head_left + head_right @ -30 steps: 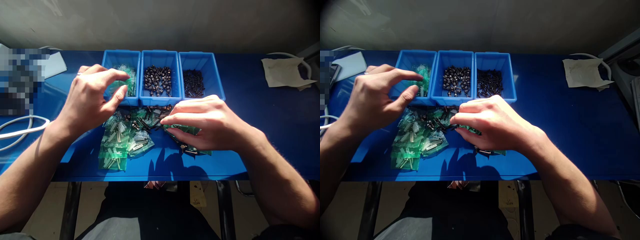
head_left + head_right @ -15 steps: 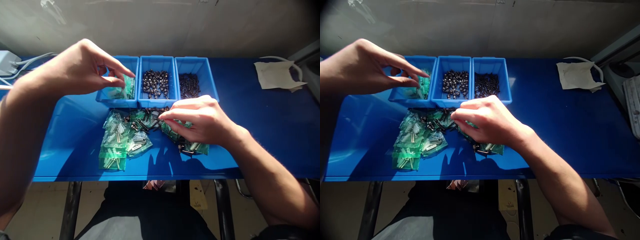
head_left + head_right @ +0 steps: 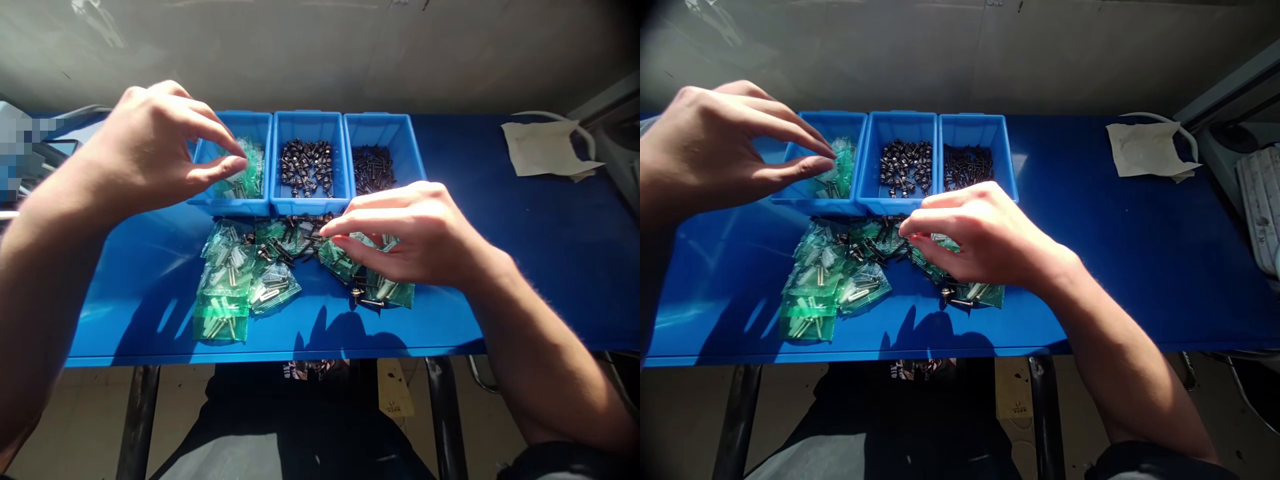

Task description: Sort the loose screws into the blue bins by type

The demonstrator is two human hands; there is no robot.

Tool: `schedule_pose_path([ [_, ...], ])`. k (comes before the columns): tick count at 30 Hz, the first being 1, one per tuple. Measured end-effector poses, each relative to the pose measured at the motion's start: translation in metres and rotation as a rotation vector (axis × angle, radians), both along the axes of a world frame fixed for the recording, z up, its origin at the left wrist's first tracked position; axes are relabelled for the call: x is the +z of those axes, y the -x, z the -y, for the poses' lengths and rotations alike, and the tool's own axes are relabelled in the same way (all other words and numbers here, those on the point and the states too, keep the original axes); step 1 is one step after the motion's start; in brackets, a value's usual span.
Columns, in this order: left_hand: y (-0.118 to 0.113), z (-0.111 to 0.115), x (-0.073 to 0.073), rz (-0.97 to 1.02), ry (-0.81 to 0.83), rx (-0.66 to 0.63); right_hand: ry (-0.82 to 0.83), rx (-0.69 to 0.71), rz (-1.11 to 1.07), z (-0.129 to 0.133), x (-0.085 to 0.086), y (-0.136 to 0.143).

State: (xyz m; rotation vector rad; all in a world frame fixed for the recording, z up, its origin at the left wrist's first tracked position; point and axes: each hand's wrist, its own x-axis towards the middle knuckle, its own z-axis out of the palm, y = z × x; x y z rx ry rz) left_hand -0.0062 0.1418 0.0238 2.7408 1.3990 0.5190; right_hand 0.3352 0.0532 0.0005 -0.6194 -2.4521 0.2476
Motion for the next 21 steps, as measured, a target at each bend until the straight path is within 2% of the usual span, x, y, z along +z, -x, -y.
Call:
schedule_pose_path([
  [3, -0.003, -0.004, -0.007, 0.01, -0.002, -0.047, 0.198, 0.065, 0.058, 0.002, 0.009, -0.004],
  [5, 0.0, -0.01, -0.011, 0.007, -0.017, -0.055, 0.245, 0.096, 0.099, 0.003, 0.01, -0.005],
  [10, 0.018, -0.028, -0.015, -0.019, -0.002, -0.035, 0.215, 0.085, 0.259, 0.004, 0.006, -0.004],
  [13, 0.022, -0.029, -0.014, -0.014, 0.02, -0.052, 0.192, 0.07, 0.286, 0.005, 0.002, -0.003],
  [18, 0.006, -0.013, -0.018, 0.063, 0.005, -0.006, 0.125, 0.045, 0.281, 0.007, -0.004, 0.001],
  [21, -0.002, -0.01, -0.022, 0.068, 0.017, 0.042, 0.091, 0.063, 0.185, 0.008, -0.003, 0.004],
])
